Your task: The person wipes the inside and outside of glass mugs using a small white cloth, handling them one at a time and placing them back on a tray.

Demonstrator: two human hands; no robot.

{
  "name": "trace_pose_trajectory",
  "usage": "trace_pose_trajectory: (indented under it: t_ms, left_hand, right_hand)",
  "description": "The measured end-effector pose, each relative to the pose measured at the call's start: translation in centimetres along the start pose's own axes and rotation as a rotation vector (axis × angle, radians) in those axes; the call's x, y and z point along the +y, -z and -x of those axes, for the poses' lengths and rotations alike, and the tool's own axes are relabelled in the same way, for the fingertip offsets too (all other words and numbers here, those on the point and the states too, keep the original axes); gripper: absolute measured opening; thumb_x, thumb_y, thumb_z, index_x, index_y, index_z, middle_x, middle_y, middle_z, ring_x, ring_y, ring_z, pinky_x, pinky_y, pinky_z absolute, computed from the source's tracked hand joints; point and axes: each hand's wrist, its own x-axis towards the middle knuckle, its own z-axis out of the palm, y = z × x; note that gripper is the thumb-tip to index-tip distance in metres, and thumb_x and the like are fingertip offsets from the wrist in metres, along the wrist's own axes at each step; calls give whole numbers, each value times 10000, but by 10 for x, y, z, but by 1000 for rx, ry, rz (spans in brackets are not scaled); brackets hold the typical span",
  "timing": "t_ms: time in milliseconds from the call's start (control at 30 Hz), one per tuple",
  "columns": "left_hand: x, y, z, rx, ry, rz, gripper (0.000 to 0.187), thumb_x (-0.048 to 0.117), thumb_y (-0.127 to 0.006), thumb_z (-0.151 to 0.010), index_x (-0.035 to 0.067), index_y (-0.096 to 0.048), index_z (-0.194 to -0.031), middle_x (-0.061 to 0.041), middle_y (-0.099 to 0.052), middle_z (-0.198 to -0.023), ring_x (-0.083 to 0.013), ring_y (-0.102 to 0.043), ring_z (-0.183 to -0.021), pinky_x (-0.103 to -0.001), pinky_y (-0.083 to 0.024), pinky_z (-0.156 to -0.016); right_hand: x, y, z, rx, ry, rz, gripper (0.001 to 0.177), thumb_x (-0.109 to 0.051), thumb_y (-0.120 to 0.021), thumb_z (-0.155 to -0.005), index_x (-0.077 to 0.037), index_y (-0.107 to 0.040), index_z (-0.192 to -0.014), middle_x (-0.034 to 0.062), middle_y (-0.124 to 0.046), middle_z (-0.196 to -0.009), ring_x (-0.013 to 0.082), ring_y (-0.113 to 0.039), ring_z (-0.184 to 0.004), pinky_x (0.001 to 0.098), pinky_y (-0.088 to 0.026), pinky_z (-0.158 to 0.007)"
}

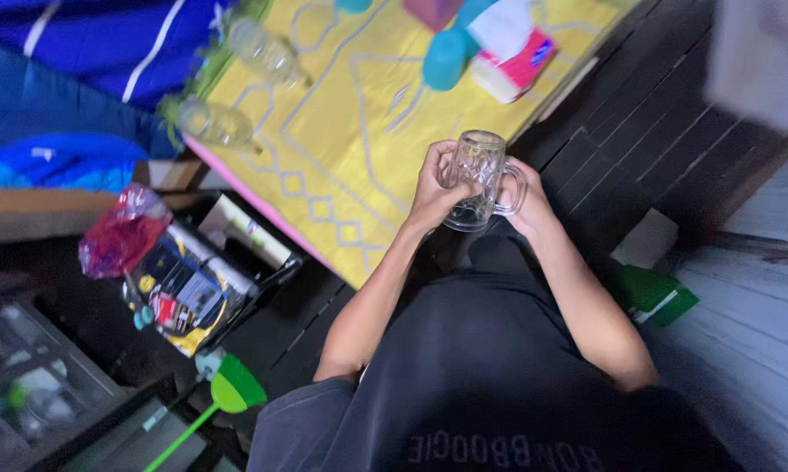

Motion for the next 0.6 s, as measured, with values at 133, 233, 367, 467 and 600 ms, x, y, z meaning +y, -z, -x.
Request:
trace_pose_trajectory:
  t_ms: [133,233,367,467,600]
  left_hand:
    - [-18,-47,-36,-33,-10,-278,746,-26,-837,-727,24,-476,-1377,-109,-669,-1169,-186,-642,-1098,-322,-521,-977]
    - [-38,-85,-66,-93,-54,-376,719,22,-843,-727,23,-509,-1364,-96,-677,-1186,-184,-636,-1123,-312,-501,-1018]
    - [-67,-125,-98,-135,-36,-500,673,83,-833,-749,8,-568,-1363,-90,-675,-1175,-187,-631,-1096,-312,-502,-1009]
    - [-84,-149,-119,-181,32,-506,667,101,-819,-785,14,-558,-1392,-89,-678,-1187,-179,-641,-1093,-312,-520,-992]
    - [-95,-169,-143,-213,109,-396,722,90,-799,-815,35,-463,-1452,-95,-652,-1188,-170,-642,-1072,-316,-536,-955]
  right_hand:
    - [-40,48,11,30,70,-32,271,-65,-748,-950,36,-651,-1182,64,-709,-1038,109,-683,-872,254,-560,-741]
    - [-68,84,15,62,115,-47,238,-69,-733,-939,15,-684,-1156,30,-717,-995,70,-663,-823,213,-527,-682]
    - [-93,132,25,117,138,-35,199,-33,-749,-948,22,-700,-1134,30,-715,-985,58,-624,-793,202,-482,-657]
    - [-105,161,29,190,175,-58,143,-37,-736,-976,15,-701,-1103,24,-703,-962,70,-632,-787,220,-499,-661]
    - [-124,188,25,238,288,-106,138,-17,-689,-925,-27,-670,-1062,21,-709,-989,109,-710,-883,271,-600,-804]
